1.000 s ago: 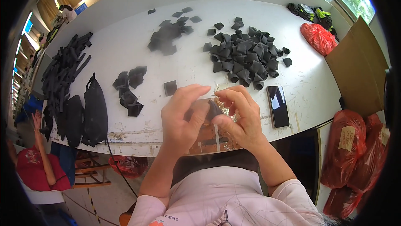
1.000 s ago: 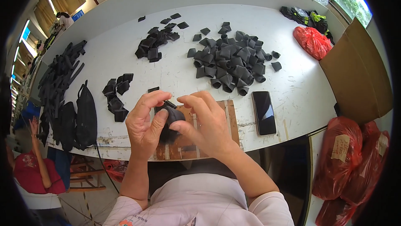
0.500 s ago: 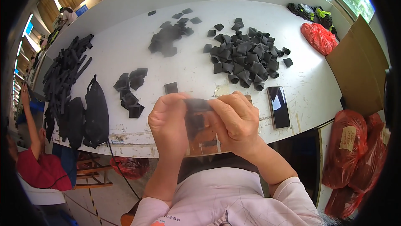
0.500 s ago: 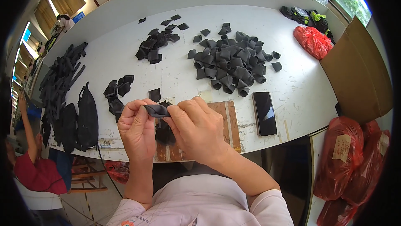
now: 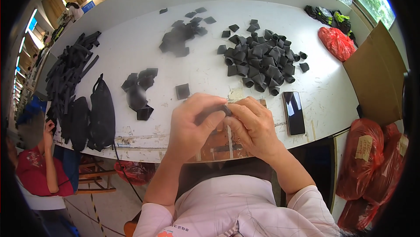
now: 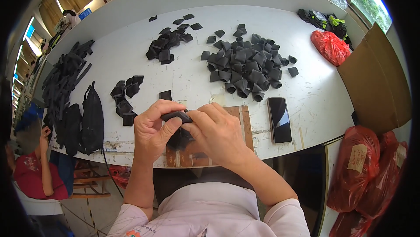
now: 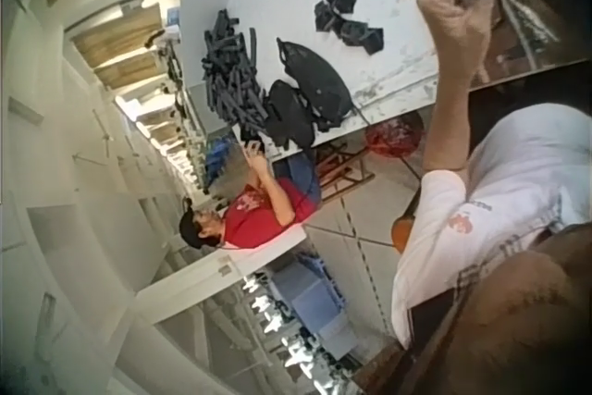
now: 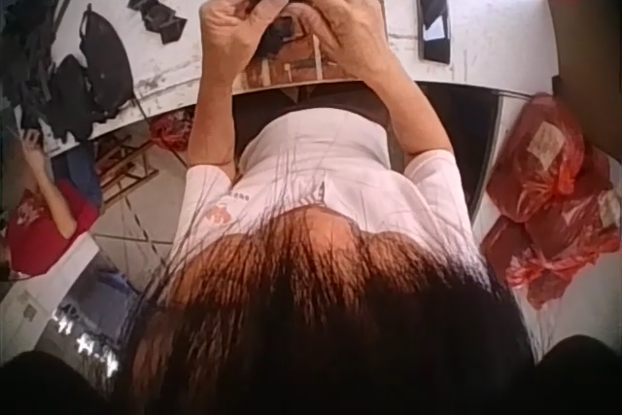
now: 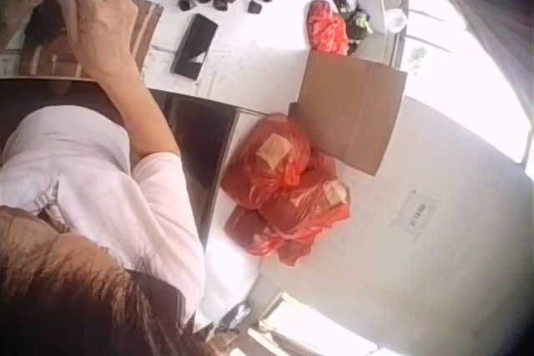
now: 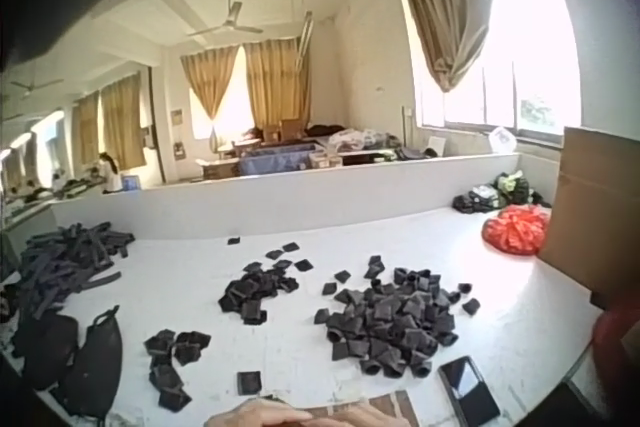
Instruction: Applying adhesive to small black foam components and assembling them at a manufacturing workstation.
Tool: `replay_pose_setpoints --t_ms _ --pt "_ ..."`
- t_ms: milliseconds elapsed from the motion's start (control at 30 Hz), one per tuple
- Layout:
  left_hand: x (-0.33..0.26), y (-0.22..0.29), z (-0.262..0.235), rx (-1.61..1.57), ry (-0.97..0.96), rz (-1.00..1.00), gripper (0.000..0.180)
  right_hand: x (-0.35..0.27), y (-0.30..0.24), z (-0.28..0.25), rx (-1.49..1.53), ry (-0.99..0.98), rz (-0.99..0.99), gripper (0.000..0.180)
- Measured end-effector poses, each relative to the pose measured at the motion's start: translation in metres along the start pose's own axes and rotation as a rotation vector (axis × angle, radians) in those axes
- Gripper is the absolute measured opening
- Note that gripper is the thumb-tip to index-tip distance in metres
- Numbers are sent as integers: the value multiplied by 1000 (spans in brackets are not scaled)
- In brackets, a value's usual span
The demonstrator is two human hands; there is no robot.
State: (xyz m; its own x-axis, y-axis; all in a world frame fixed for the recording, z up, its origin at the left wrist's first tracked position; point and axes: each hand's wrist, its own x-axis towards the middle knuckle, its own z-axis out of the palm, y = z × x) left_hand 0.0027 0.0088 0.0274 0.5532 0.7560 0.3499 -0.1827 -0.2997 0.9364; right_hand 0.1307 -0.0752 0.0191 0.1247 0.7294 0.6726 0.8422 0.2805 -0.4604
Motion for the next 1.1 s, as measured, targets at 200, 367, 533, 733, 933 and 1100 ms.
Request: replay_pose_setpoints --t_ms 200,367,533,733,933,1100 --pt "4 -10 -6 129 -46 142 6 8 3 -2 -4 -69 14 17" --pt "-4 -14 0 85 -58 -160 10 4 9 5 -71 -20 -49 14" --pt "-27 -61 0 413 102 -20 12 25 18 -13 643 -171 366 18" --pt "-60 -105 10 1050 -239 96 26 -13 44 -3 606 6 712 33" --pt "-58 -113 15 1347 -417 83 18 -70 33 21 682 -151 918 29" --pt "-52 -122 3 1134 -123 242 5 -73 19 27 581 -213 828 22"
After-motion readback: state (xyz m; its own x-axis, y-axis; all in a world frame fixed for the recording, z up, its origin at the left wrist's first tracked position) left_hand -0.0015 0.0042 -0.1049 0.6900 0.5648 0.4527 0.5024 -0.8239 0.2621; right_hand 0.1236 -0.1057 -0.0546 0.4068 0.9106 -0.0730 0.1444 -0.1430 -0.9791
